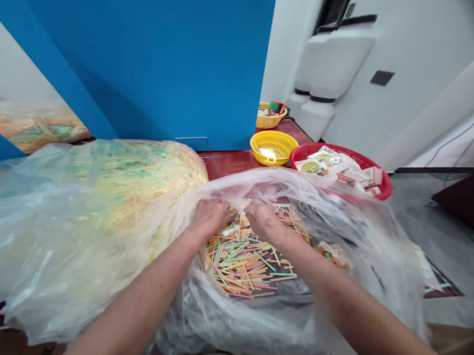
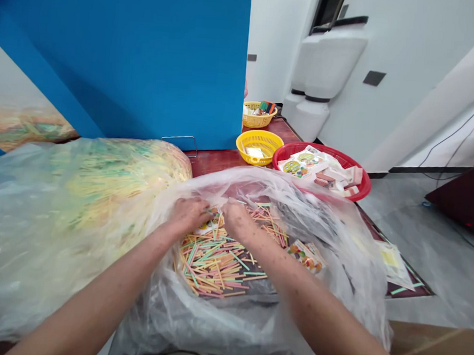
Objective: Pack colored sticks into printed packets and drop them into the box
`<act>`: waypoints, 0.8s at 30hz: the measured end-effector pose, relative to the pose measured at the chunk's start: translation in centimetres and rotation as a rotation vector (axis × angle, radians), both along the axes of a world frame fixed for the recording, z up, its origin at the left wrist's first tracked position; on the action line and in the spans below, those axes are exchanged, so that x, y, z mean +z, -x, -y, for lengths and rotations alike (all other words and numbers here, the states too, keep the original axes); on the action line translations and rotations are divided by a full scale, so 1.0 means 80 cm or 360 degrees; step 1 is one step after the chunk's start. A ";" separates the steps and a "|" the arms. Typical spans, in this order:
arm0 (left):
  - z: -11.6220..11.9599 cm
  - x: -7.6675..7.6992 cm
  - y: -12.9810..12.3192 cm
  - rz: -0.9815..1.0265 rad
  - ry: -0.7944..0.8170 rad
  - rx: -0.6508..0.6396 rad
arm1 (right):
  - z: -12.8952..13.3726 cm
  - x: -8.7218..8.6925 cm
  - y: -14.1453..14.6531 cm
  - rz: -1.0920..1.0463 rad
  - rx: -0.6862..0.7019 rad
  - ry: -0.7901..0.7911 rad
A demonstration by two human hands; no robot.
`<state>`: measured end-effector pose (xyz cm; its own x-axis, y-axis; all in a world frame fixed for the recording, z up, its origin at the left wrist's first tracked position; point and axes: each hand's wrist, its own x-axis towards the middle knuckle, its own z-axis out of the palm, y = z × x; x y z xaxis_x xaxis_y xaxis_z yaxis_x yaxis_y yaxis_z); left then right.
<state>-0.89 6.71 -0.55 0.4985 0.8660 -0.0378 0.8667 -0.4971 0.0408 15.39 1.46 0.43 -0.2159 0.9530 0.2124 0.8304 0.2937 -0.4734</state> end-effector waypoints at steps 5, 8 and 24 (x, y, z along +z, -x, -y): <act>-0.015 -0.006 -0.002 0.0078 0.0201 0.0211 | -0.013 -0.009 -0.002 0.0030 0.0005 -0.0006; -0.017 -0.006 0.000 0.0098 0.0131 0.0097 | -0.014 -0.012 -0.005 0.0095 0.0041 -0.0046; -0.008 0.002 0.003 0.0025 0.0196 -0.0100 | -0.013 -0.031 -0.014 -0.0027 0.0096 -0.0151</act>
<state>-1.14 7.32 -0.40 0.5530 0.8224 -0.1335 0.8328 -0.5408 0.1180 16.50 2.51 -2.03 -0.2677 0.9139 0.3052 0.8021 0.3869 -0.4549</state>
